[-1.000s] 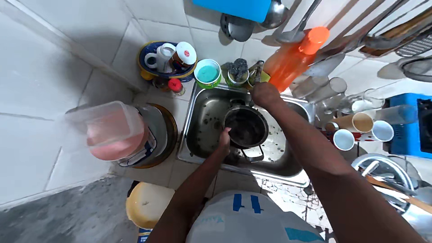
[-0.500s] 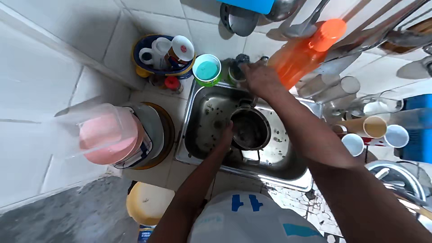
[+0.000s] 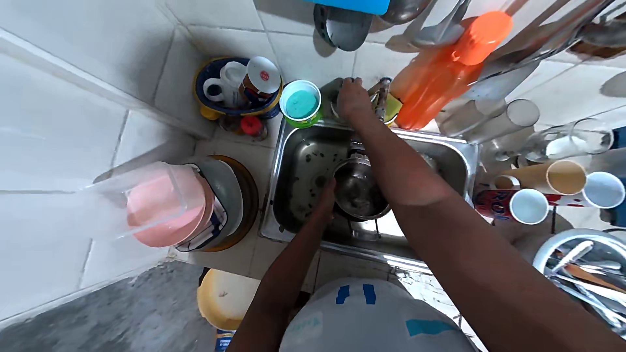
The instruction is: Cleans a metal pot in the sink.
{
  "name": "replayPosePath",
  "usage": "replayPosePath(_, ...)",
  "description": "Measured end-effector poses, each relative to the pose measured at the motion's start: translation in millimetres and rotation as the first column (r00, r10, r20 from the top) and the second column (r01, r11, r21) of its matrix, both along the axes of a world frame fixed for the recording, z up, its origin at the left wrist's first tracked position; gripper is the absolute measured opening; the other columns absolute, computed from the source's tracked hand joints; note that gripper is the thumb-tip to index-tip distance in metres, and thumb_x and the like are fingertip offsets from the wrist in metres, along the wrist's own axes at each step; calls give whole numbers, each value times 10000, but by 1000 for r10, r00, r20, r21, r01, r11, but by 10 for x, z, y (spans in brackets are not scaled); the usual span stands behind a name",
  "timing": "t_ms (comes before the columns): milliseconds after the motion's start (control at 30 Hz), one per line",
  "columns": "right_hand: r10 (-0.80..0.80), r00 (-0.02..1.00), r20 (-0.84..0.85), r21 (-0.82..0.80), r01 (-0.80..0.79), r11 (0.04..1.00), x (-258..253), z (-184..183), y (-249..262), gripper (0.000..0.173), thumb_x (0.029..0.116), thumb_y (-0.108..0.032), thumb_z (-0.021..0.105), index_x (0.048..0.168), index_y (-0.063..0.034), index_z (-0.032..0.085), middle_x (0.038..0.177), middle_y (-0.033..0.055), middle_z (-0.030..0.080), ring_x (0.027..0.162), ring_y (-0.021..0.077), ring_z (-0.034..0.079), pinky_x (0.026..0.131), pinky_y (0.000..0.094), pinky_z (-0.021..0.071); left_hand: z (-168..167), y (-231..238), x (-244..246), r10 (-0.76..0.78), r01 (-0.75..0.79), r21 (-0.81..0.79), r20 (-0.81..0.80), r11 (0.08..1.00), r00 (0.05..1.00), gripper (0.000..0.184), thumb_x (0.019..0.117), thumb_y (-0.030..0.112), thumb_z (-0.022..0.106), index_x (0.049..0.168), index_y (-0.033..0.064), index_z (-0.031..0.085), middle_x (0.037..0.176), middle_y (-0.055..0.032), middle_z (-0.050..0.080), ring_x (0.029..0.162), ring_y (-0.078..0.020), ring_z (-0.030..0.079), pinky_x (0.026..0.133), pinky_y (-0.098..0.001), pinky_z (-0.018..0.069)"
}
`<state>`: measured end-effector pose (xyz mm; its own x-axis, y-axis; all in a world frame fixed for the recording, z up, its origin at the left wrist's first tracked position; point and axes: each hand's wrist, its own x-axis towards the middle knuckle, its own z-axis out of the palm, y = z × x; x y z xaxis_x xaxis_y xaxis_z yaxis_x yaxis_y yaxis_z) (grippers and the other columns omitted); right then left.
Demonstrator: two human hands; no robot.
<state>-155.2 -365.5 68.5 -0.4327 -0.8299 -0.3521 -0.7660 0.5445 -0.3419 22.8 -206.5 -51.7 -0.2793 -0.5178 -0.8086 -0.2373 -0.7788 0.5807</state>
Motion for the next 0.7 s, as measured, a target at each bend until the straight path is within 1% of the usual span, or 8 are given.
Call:
replayPosePath(67, 20, 1000, -3, 3, -20, 1000, -105, -123, -37, 747, 895, -321, 716, 1477, 34, 412, 1496, 270, 449, 1232, 419, 605, 961, 565, 534, -11, -3, -33, 4, -4, -5, -18, 1000, 1000, 624, 1084, 571, 307, 1608, 230, 308, 1520, -172, 485, 1325, -339, 530, 1021, -567, 492)
replayPosePath(300, -11, 1000, -3, -258, 10, 966, -3, -40, 7, 646, 882, -109, 705, 1474, -62, 451, 1444, 222, 521, 1168, 393, 654, 903, 524, 585, -29, -43, -215, -8, 7, 56, 19, 998, 1000, 649, 1071, 609, 304, 1474, 134, 486, 1339, -207, 589, 1157, -331, 607, 890, -542, 544)
replayPosePath(400, 116, 993, 9, -472, -98, 876, 267, 196, 377, 620, 891, -157, 704, 1471, -103, 492, 1384, 235, 555, 1093, 379, 680, 869, 504, 600, -140, -57, -211, 31, -32, 82, 15, 996, 999, 655, 1054, 634, 347, 1460, 144, 504, 1327, -194, 605, 1148, -328, 615, 892, -544, 546)
replayPosePath(467, 237, 971, 41, -499, -186, 846, 459, 203, 868, 597, 880, -222, 724, 1440, -129, 540, 1335, 223, 578, 1018, 354, 696, 809, 506, 612, -174, -68, -195, 75, -78, 102, 30, 992, 997, 587, 1062, 587, 394, 1382, 121, 551, 1159, -178, 653, 971, -295, 648, 775, -486, 567)
replayPosePath(500, 276, 958, 82, -475, -206, 856, 525, 72, 1149, 569, 870, -249, 744, 1400, -132, 574, 1320, 215, 588, 968, 346, 704, 768, 516, 616, -141, -61, -185, 104, -107, 117, 33, 987, 994, 504, 1080, 509, 420, 1340, 95, 545, 1057, -170, 639, 857, -273, 633, 696, -445, 559)
replayPosePath(567, 230, 943, 240, -278, -160, 947, 524, -360, 1604, 545, 883, -251, 762, 1371, -103, 571, 1349, 225, 573, 983, 389, 692, 787, 586, 595, -73, -55, -151, 111, -110, 129, 0, 986, 994, 453, 1107, 445, 380, 1345, 91, 533, 1025, -158, 626, 820, -255, 614, 677, -422, 541)
replayPosePath(633, 20, 956, 292, -16, -16, 1000, 363, -852, 1812, 569, 930, -245, 702, 1439, -79, 509, 1427, 258, 535, 1064, 446, 676, 864, 632, 564, -90, -76, -168, 83, -80, 126, -25, 989, 996, 583, 1075, 581, 330, 1363, 130, 563, 1114, -157, 666, 932, -279, 656, 753, -470, 569)
replayPosePath(700, -181, 957, 227, 52, 174, 983, 157, -1232, 1877, 584, 953, -236, 675, 1462, -39, 469, 1457, 292, 496, 1095, 486, 660, 881, 654, 556, -129, -91, -193, 62, -56, 142, -39, 988, 997, 655, 1050, 639, 328, 1434, 147, 525, 1257, -179, 647, 1079, -321, 653, 852, -529, 570)
